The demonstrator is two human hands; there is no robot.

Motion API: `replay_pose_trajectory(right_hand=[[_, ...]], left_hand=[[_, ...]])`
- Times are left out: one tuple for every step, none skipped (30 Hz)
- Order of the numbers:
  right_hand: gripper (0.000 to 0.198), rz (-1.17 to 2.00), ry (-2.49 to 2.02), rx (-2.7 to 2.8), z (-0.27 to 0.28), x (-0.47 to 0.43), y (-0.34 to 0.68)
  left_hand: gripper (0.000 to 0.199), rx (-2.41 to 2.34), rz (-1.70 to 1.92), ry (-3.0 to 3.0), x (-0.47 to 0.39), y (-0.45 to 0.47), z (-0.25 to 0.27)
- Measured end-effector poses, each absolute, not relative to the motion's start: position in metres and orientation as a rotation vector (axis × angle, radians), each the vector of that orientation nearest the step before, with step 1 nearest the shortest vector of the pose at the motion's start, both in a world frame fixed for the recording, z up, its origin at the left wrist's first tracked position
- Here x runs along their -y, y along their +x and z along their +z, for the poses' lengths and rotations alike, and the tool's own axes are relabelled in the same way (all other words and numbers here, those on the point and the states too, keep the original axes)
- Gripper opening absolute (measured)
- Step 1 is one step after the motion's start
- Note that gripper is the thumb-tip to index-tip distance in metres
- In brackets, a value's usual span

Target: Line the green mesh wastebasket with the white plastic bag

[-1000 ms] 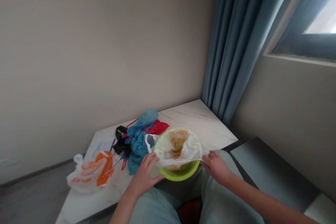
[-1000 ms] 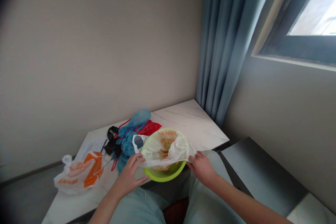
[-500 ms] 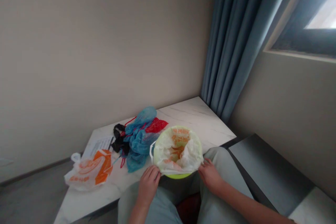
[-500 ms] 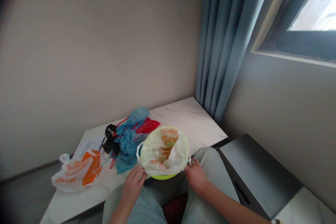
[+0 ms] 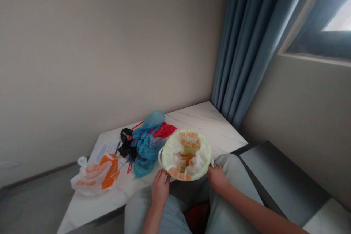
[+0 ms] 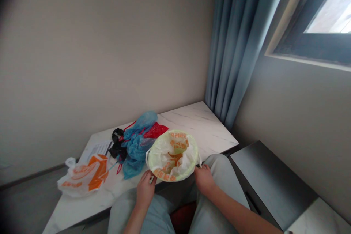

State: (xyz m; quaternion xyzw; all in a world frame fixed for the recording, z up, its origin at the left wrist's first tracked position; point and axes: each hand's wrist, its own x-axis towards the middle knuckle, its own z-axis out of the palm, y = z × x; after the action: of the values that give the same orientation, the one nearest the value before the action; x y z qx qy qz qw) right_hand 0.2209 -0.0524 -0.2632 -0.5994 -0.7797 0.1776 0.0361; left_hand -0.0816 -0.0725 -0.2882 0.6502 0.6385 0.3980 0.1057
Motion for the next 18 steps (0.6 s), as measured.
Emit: replay_pose_trajectory(right_hand=[[0.033, 0.573, -1.852, 2.345, -0.264, 0.051, 0.222], [0.033, 0.61, -1.861, 2.292, -0.266, 0.049, 0.223], [0.033, 0.653, -1.864, 2.233, -0.268, 0.048, 0.223], [0.032, 0.701, -1.861, 2.165, -0.27, 0.046, 0.224], [0.032, 0.754, -1.852, 2.085, -0.272, 0.044, 0.225], [0.032, 0.814, -1.837, 1.997, -0.275, 0.042, 0.226], [0.032, 0.874, -1.815, 1.903, -0.277, 0.039, 0.227], [0.032, 0.931, -1.786, 1.81, -0.278, 0.037, 0.227], [0.032, 0.984, -1.749, 1.725, -0.279, 0.034, 0.227], [0.032, 1.026, -1.704, 1.651, -0.28, 0.031, 0.227], [0.031, 1.054, -1.659, 1.588, -0.28, 0.029, 0.226], [0.03, 1.066, -1.613, 1.54, -0.279, 0.027, 0.225], [0.029, 1.062, -1.576, 1.502, -0.278, 0.025, 0.224], [0.029, 1.046, -1.549, 1.474, -0.277, 0.025, 0.223], [0.028, 1.022, -1.535, 1.455, -0.276, 0.025, 0.221], [0.027, 0.991, -1.529, 1.442, -0.274, 0.026, 0.221], [0.027, 0.952, -1.53, 1.429, -0.273, 0.028, 0.221], [0.026, 0.905, -1.536, 1.415, -0.272, 0.03, 0.221]], left_hand=[[0.013, -1.897, 1.185, 1.846, 0.07, -0.08, -0.291], [0.015, -1.913, 1.192, 1.784, 0.068, -0.078, -0.293], [0.018, -1.925, 1.193, 1.73, 0.065, -0.076, -0.295], [0.021, -1.935, 1.192, 1.683, 0.063, -0.072, -0.297], [0.024, -1.942, 1.192, 1.641, 0.061, -0.068, -0.298], [0.027, -1.947, 1.194, 1.603, 0.059, -0.064, -0.3], [0.03, -1.949, 1.197, 1.573, 0.056, -0.06, -0.301], [0.031, -1.944, 1.201, 1.551, 0.054, -0.056, -0.303], [0.032, -1.93, 1.206, 1.544, 0.052, -0.052, -0.304], [0.032, -1.909, 1.215, 1.551, 0.051, -0.049, -0.305], [0.033, -1.884, 1.228, 1.571, 0.05, -0.046, -0.305], [0.035, -1.863, 1.247, 1.6, 0.049, -0.043, -0.305], [0.038, -1.849, 1.267, 1.631, 0.049, -0.041, -0.305], [0.041, -1.842, 1.286, 1.664, 0.049, -0.039, -0.303], [0.045, -1.84, 1.301, 1.694, 0.05, -0.037, -0.3], [0.049, -1.841, 1.315, 1.718, 0.051, -0.036, -0.297], [0.053, -1.842, 1.331, 1.733, 0.052, -0.035, -0.294], [0.056, -1.847, 1.356, 1.734, 0.053, -0.035, -0.291]])
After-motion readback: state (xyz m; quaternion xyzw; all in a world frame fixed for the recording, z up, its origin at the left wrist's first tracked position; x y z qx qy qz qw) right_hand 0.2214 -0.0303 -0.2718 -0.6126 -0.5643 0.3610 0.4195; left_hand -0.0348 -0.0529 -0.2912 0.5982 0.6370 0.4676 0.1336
